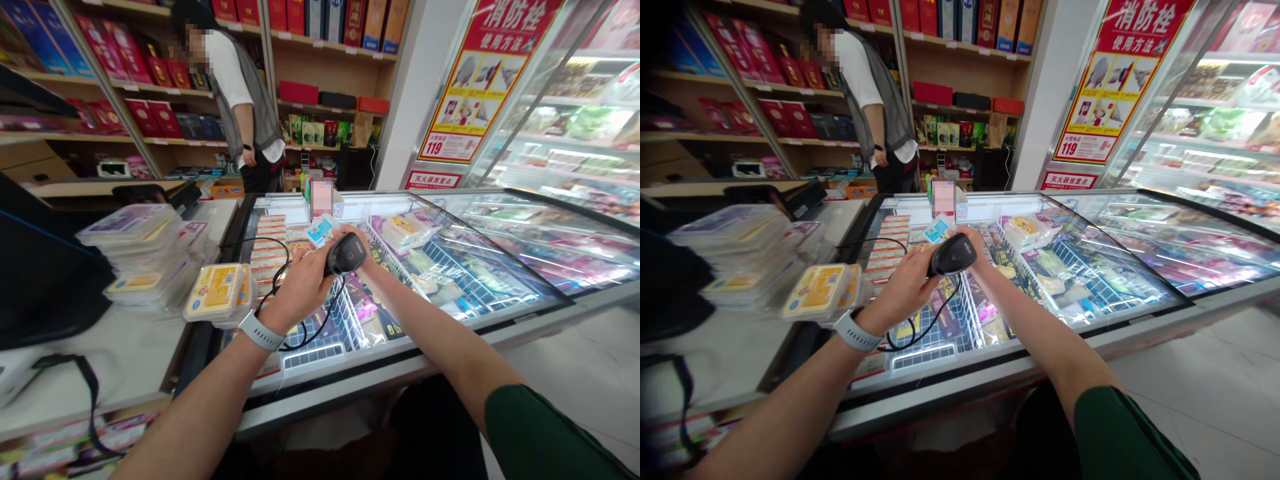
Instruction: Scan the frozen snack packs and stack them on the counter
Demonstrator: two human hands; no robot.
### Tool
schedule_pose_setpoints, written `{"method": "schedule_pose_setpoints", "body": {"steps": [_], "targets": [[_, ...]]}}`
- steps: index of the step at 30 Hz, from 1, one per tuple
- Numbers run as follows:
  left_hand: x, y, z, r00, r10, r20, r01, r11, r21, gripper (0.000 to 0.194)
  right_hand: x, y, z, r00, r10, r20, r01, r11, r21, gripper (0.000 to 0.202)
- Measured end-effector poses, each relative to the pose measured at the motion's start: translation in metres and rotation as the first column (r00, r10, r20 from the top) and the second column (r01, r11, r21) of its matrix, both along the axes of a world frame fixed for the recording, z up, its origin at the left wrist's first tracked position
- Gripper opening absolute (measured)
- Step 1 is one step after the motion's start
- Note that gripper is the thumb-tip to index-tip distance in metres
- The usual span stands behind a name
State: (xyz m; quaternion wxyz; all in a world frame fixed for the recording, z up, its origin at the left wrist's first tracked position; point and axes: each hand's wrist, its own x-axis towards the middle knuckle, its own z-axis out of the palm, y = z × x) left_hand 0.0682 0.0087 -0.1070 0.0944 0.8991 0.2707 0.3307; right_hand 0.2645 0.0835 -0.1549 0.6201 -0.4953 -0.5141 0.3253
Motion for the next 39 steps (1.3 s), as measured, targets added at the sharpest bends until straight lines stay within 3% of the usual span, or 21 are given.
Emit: {"method": "schedule_pose_setpoints", "body": {"steps": [8, 14, 16, 20, 26, 33, 39], "targets": [[0.001, 0.005, -0.005, 1.000, 0.004, 0.001, -0.004, 1.000, -0.016, 0.053, 0.060, -0.039, 0.002, 0.976, -0.193, 0.104, 0.195, 0.981, -0.002, 0.027], [0.000, 0.009, -0.010, 1.000, -0.006, 0.001, 0.006, 1.000, 0.002, 0.051, 0.076, -0.052, -0.013, 0.928, -0.282, 0.243, 0.310, 0.947, -0.084, 0.020], [0.000, 0.010, -0.011, 1.000, -0.002, -0.004, 0.002, 1.000, 0.004, 0.051, 0.078, -0.056, -0.017, 0.862, -0.314, 0.399, 0.379, 0.921, -0.095, 0.019], [-0.001, 0.013, -0.014, 1.000, 0.005, -0.013, -0.005, 1.000, 0.020, 0.050, 0.084, -0.065, -0.017, 0.628, -0.337, 0.702, 0.507, 0.861, -0.039, 0.016], [-0.001, 0.012, -0.013, 1.000, 0.005, -0.013, -0.005, 1.000, 0.003, 0.051, 0.088, -0.069, -0.012, 0.431, -0.267, 0.862, 0.531, 0.848, -0.003, 0.015], [-0.001, 0.010, -0.009, 1.000, 0.018, -0.022, -0.018, 1.000, -0.021, 0.050, 0.087, -0.070, -0.010, 0.501, -0.300, 0.812, 0.468, 0.883, 0.037, 0.026], [-0.001, 0.011, -0.011, 0.999, 0.030, -0.032, -0.030, 1.000, -0.009, 0.050, 0.088, -0.071, -0.007, 0.511, -0.294, 0.808, 0.477, 0.879, 0.018, 0.024]]}}
